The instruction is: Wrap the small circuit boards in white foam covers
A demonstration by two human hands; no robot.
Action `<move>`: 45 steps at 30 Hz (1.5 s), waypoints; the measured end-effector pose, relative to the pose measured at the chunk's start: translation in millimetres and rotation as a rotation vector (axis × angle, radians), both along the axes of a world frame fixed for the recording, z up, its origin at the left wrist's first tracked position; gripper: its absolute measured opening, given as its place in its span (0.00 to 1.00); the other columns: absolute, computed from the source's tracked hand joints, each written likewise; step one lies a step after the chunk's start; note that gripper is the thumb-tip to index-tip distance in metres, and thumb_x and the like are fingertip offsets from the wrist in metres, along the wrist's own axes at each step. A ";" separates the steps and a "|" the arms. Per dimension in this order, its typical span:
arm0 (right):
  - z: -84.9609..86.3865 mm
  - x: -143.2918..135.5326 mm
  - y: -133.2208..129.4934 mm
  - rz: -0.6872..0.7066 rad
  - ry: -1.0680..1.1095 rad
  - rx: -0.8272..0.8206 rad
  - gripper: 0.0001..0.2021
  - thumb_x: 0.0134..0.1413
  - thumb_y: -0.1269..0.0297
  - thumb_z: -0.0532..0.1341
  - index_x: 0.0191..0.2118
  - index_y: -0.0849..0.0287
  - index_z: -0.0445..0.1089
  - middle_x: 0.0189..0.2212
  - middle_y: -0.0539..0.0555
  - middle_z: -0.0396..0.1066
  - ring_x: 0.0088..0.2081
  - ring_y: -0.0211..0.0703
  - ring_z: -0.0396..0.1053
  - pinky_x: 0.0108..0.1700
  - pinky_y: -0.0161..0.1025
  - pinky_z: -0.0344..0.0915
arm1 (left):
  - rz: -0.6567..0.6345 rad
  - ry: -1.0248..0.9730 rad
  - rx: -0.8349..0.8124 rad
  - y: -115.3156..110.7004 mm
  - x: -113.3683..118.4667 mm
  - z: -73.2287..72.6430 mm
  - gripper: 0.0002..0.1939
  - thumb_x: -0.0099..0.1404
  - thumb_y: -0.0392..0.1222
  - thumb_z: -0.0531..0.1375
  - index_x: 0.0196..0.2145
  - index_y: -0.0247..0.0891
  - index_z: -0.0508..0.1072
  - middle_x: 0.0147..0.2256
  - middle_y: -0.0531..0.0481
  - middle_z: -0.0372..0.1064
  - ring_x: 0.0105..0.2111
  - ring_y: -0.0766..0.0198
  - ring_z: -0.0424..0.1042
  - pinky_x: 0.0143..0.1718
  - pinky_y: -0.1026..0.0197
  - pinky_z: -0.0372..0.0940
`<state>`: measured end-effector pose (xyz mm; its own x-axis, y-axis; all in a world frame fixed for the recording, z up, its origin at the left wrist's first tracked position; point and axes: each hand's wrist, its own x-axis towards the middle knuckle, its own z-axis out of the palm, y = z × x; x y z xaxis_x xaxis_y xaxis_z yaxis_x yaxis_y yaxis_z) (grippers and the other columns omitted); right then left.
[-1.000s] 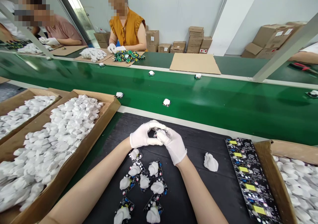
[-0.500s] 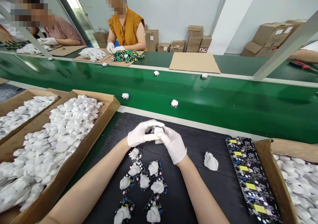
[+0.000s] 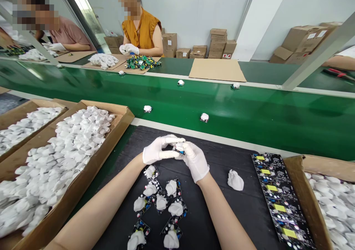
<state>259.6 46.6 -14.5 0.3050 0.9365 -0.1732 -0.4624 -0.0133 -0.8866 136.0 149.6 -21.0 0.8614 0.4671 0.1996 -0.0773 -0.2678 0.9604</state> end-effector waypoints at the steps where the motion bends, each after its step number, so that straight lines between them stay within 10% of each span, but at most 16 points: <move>1: 0.8 -0.3 0.0 0.003 -0.015 -0.005 0.21 0.36 0.43 0.67 0.25 0.59 0.72 0.28 0.54 0.73 0.34 0.48 0.69 0.35 0.45 0.66 | 0.001 -0.003 0.000 0.9 -0.3 -1.3 0.25 0.54 0.49 0.66 0.49 0.42 0.73 0.40 0.47 0.69 0.39 0.60 0.69 0.44 0.56 0.64; 21: 2.9 3.4 2.7 0.222 0.133 0.100 0.15 0.46 0.51 0.65 0.35 0.57 0.71 0.28 0.51 0.68 0.32 0.43 0.64 0.37 0.42 0.64 | 0.063 -0.069 -0.062 1.2 2.4 -4.5 0.27 0.45 0.49 0.71 0.45 0.41 0.76 0.39 0.47 0.69 0.38 0.60 0.68 0.41 0.59 0.64; 37: -9.2 6.3 -3.0 0.071 -0.029 0.039 0.14 0.43 0.59 0.69 0.38 0.57 0.76 0.34 0.54 0.76 0.36 0.47 0.71 0.42 0.45 0.65 | 0.042 -0.115 -0.076 1.6 4.0 -8.9 0.27 0.44 0.44 0.72 0.44 0.40 0.76 0.38 0.46 0.71 0.37 0.60 0.70 0.40 0.60 0.65; 45: -1.1 4.3 0.6 0.166 0.231 0.091 0.11 0.43 0.61 0.65 0.36 0.56 0.76 0.36 0.53 0.75 0.39 0.48 0.69 0.43 0.45 0.65 | 0.071 -0.066 -0.160 1.0 2.3 -1.2 0.27 0.44 0.45 0.72 0.44 0.39 0.77 0.40 0.46 0.71 0.40 0.57 0.71 0.43 0.58 0.65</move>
